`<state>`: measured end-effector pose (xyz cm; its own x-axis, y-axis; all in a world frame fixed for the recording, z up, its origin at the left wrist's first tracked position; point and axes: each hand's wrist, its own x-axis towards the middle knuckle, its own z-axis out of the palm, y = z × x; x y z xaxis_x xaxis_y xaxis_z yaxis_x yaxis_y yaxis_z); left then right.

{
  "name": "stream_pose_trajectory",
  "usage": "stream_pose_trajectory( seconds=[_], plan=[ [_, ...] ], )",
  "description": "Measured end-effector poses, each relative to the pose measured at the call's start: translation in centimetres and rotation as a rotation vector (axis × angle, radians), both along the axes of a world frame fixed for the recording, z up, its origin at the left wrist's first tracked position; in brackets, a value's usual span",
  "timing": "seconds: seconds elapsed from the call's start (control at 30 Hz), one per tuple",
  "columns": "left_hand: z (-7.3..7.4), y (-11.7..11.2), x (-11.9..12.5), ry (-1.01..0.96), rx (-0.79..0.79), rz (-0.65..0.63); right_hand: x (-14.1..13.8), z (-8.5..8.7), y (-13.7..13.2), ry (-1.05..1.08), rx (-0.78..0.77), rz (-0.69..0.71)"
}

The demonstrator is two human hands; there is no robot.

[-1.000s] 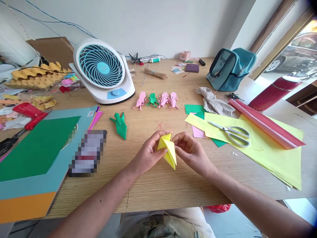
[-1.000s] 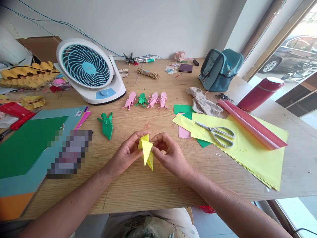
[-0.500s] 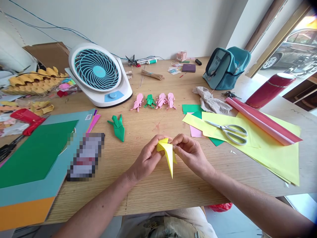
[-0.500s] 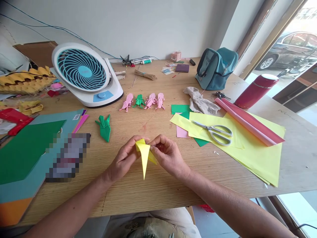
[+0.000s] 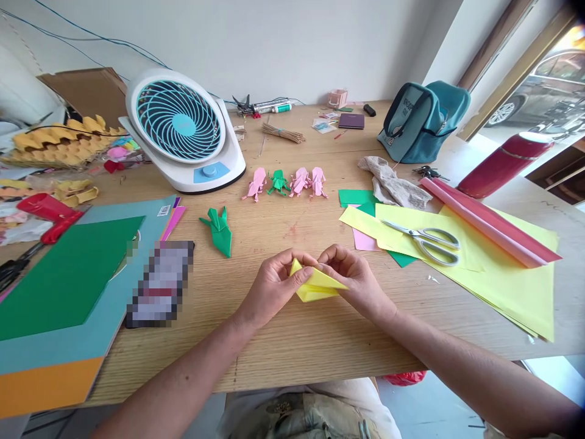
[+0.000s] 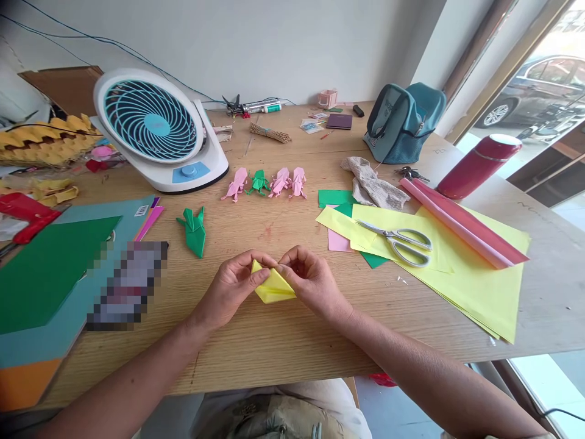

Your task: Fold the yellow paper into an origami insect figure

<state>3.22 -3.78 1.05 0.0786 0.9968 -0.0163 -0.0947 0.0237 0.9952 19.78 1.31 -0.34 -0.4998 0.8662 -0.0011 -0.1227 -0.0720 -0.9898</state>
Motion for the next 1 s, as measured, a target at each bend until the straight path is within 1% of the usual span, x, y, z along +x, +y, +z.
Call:
stream_pose_trajectory(
  seconds=[0.1, 0.2, 0.27, 0.33, 0.43, 0.5, 0.57, 0.67, 0.77, 0.9, 1.0],
  plan=[
    [-0.4, 0.0, 0.6, -0.109, -0.079, -0.030, -0.2, -0.5, 0.1, 0.016, -0.001, 0.012],
    [-0.9, 0.2, 0.9, -0.124, -0.119, 0.036, -0.3, -0.8, 0.3, -0.004, 0.045, 0.006],
    [-1.2, 0.4, 0.8, -0.075, -0.100, 0.108, -0.2, -0.9, 0.5, -0.030, 0.092, -0.007],
    [-1.4, 0.7, 0.4, 0.003, -0.055, 0.129, 0.2, -0.7, 0.9, -0.098, 0.142, -0.005],
    [-1.4, 1.0, -0.3, 0.128, 0.010, 0.098, 1.1, -0.2, 1.5, -0.311, 0.228, 0.150],
    [-1.3, 1.0, -0.5, 0.164, 0.009, 0.042, 1.7, 0.3, 1.8, -0.457, 0.319, 0.214],
    [-1.1, 1.0, -0.7, 0.179, -0.016, -0.044, 2.1, 0.7, 1.8, -0.590, 0.413, 0.259],
    [-0.7, 1.0, -1.1, 0.191, -0.060, -0.181, 2.3, 1.0, 1.6, -0.677, 0.487, 0.303],
    [-0.4, 1.1, -1.6, 0.219, -0.082, -0.292, 2.4, 0.9, 1.6, -0.661, 0.465, 0.315],
    [-0.3, 1.3, -2.3, 0.259, -0.039, -0.383, 2.5, 0.9, 1.8, -0.624, 0.431, 0.315],
    [-0.3, 1.4, -2.7, 0.262, -0.019, -0.489, 2.7, 1.0, 2.0, -0.612, 0.411, 0.308]
  ],
)
